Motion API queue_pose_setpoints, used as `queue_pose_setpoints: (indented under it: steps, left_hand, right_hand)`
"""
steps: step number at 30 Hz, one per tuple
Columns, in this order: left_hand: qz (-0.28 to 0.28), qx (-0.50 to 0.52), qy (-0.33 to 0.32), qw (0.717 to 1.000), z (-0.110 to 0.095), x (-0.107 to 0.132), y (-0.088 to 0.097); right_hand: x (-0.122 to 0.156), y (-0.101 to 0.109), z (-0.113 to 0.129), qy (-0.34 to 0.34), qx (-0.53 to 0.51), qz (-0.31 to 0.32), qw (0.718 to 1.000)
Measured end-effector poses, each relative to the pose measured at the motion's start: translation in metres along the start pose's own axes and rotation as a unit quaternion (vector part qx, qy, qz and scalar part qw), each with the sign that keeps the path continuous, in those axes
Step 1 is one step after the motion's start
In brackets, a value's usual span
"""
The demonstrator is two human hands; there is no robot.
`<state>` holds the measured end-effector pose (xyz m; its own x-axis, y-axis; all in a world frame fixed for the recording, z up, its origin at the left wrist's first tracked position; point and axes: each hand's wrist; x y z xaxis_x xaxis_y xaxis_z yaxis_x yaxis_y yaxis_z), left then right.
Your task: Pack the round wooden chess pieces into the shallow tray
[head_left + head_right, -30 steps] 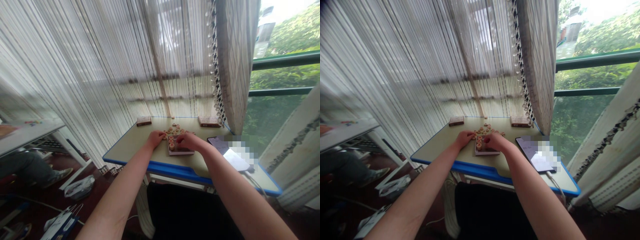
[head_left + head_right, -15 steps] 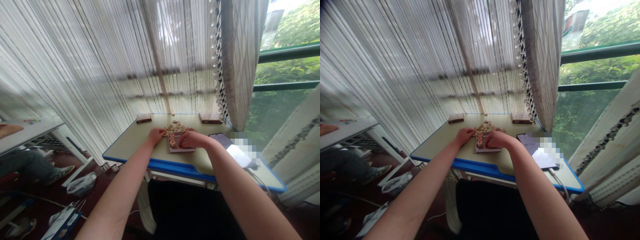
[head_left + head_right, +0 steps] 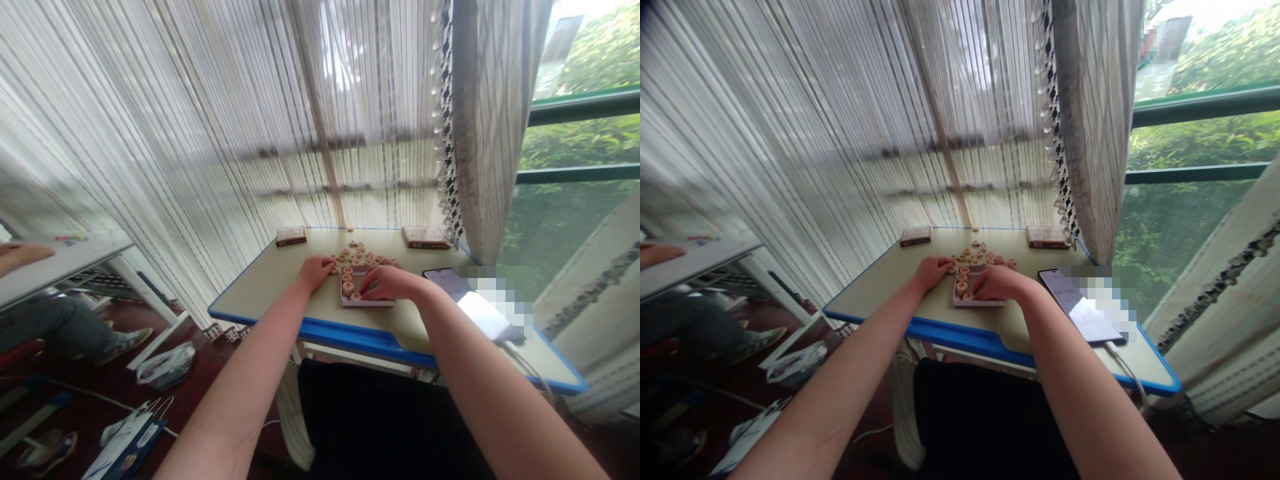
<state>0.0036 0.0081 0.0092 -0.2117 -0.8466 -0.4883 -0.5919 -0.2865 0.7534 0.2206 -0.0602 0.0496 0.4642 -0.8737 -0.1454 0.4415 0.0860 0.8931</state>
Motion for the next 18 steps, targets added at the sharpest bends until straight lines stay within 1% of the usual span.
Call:
queue_pose_setpoints:
  steps: [6, 12, 15, 18]
  left_hand:
    - [0.002, -0.002, 0.008, 1.000, -0.0023, 0.0003, 0.0009]
    - [0.004, -0.002, 0.010, 1.000, -0.0032, 0.0003, 0.0011]
    - [-0.010, -0.004, 0.007, 1.000, -0.0022, 0.0008, -0.0002]
    - [-0.018, -0.005, 0.010, 1.000, -0.0031, 0.0018, -0.0006]
  right_hand:
    - [-0.0041, -0.0062, 0.0001, 0.024, -0.009, -0.009, 1.000]
    - [-0.0062, -0.0097, 0.0009, 0.048, -0.018, -0.003, 0.999]
    - [-0.0041, -0.0078, 0.0034, 0.045, -0.023, 0.000, 0.999]
    - [-0.0029, -0.0072, 0.0061, 0.033, -0.018, -0.013, 0.999]
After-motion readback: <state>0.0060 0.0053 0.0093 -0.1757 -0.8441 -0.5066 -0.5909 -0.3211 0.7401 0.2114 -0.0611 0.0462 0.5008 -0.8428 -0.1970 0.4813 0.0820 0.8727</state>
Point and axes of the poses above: each hand's wrist, its own x-axis away from the middle knuckle, its own y-axis out of the back of the hand, z = x × y, and after that the axes turned 8 degrees about -z, right-handed
